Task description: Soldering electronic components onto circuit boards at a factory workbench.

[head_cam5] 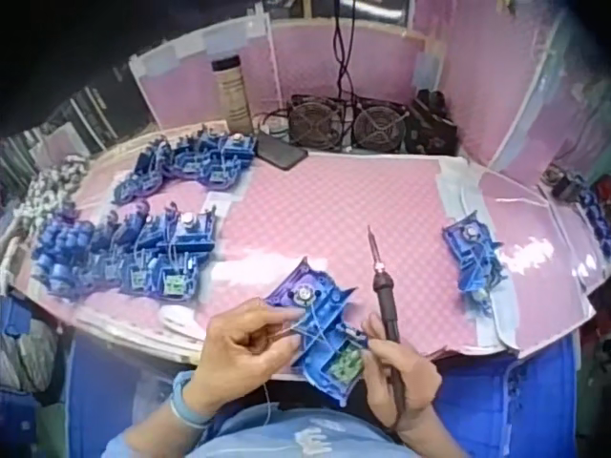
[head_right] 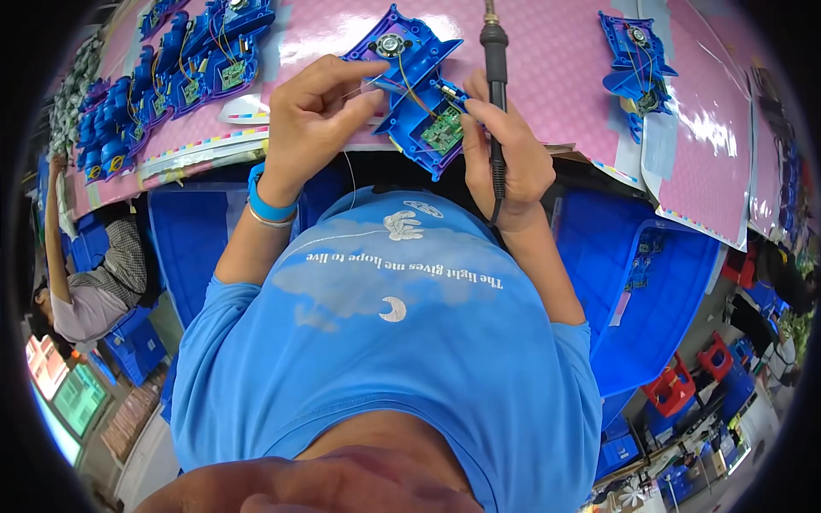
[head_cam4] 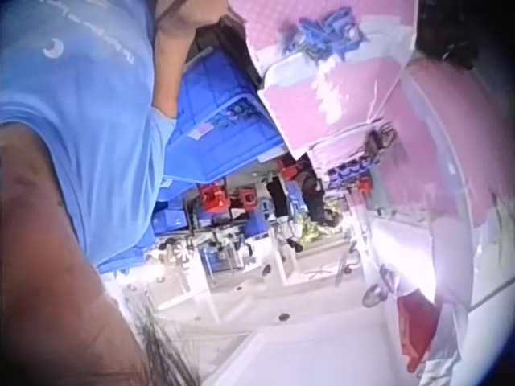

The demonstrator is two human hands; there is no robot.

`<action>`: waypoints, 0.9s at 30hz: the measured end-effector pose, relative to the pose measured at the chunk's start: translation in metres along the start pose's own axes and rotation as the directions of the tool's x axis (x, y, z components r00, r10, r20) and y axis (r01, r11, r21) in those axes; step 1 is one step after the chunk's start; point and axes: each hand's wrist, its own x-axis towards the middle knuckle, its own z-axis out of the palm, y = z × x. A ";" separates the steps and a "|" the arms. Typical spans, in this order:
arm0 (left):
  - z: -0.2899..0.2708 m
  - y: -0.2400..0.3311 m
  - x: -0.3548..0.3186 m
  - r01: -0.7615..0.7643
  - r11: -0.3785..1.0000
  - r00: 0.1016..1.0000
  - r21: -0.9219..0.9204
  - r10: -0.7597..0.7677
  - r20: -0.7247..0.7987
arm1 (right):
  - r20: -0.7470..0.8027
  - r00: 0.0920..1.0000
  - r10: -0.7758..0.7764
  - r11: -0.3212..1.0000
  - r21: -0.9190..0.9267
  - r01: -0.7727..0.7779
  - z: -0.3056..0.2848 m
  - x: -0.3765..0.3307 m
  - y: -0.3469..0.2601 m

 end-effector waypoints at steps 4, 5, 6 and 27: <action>-0.015 0.005 -0.003 0.197 0.780 0.974 -0.594 -0.223 0.030 | 0.049 0.995 -0.083 0.994 -0.068 0.086 -0.008 0.008 -0.013; -0.015 0.000 -0.004 0.108 0.832 0.991 -0.544 -0.132 -0.005 | 0.038 0.986 -0.165 0.980 -0.105 0.168 -0.011 0.012 -0.017; -0.014 0.001 -0.005 0.108 0.833 0.991 -0.543 -0.136 -0.012 | 0.043 0.985 -0.166 0.981 -0.099 0.169 -0.015 0.017 -0.022; 0.007 -0.008 -0.002 -0.218 0.936 0.926 0.278 0.288 -0.245 | 0.287 0.956 -0.065 0.981 0.192 0.009 -0.051 0.034 -0.044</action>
